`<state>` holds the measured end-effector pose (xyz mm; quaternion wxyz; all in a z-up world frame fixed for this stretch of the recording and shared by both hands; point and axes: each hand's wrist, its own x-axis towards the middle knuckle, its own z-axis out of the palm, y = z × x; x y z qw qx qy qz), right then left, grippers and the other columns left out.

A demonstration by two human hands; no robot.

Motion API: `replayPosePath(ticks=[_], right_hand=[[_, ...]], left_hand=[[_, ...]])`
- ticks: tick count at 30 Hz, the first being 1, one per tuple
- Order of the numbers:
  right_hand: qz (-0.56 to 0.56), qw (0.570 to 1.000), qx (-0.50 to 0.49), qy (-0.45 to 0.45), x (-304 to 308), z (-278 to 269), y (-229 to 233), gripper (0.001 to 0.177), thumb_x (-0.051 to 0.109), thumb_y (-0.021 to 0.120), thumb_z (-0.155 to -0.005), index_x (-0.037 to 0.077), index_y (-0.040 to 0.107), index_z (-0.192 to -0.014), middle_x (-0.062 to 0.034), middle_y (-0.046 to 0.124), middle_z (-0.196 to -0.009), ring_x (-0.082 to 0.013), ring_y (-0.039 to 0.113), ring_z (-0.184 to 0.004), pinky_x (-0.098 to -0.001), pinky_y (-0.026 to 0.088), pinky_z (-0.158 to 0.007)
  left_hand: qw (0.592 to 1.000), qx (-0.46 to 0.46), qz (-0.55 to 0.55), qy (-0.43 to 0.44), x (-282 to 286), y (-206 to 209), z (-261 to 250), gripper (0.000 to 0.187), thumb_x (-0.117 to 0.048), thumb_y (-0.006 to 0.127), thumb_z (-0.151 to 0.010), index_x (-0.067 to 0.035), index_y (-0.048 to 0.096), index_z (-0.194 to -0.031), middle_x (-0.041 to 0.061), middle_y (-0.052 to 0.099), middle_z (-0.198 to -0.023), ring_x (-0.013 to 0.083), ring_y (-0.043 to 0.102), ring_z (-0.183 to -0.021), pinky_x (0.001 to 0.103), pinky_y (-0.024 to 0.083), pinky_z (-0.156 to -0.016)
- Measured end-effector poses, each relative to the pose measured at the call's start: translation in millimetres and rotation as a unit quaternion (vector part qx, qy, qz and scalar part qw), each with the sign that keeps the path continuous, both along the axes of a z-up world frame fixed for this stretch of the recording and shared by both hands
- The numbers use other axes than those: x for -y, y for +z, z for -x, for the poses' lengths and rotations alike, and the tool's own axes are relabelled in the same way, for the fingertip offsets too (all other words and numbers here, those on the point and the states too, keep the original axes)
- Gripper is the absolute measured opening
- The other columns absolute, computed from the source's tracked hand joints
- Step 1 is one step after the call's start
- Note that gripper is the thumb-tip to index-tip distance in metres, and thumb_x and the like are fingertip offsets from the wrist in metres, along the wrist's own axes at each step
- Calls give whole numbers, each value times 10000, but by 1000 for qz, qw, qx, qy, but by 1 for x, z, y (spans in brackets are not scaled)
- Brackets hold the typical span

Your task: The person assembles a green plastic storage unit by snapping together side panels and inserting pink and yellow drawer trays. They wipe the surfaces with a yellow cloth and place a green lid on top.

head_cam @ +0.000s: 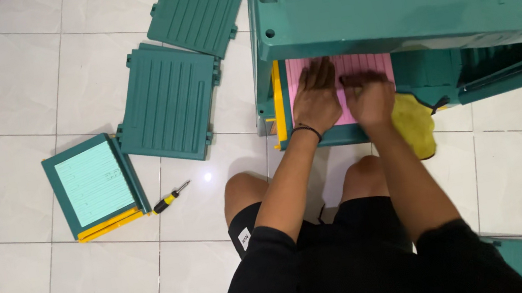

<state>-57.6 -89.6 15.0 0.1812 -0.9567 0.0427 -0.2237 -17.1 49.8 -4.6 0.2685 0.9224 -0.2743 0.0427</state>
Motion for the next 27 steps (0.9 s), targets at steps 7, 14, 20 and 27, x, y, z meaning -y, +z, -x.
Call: replayPosePath(ticks=[7,14,20,27], right_hand=[[-22,999,-27,-14,30,-95,-37,313,329,776,-904,40,749,-1022,-195,734,-1015,-403,666,-924,-471,534,-810],[-13,999,-43,9,34,-121,-50,240,267,746,-932,46,763,-1025,-185,734,-1009,-389,677,-913,-466,541,-801],[-11,999,-41,28,29,-104,-29,186,214,720,-955,51,776,-1027,-177,734,-1003,-377,686,-903,-462,547,-793],[-53,986,-64,143,23,14,24,122,133,714,-952,73,803,-1009,-179,714,-986,-373,677,-867,-441,542,-748]], left_hand=[[1000,-13,-18,2,2,3,-5,641,-141,523,-860,15,481,-1480,176,464,-1567,332,338,-1520,470,169,-1292],[999,-26,-22,1,4,0,-6,641,-135,530,-845,5,496,-1469,168,431,-1587,328,316,-1520,466,151,-1285],[999,15,34,21,8,-4,-8,641,-90,543,-803,19,534,-1435,172,456,-1575,316,329,-1522,455,173,-1283],[998,-14,54,10,14,-19,-12,646,-128,594,-806,32,508,-1426,184,421,-1566,312,296,-1526,465,148,-1288]])
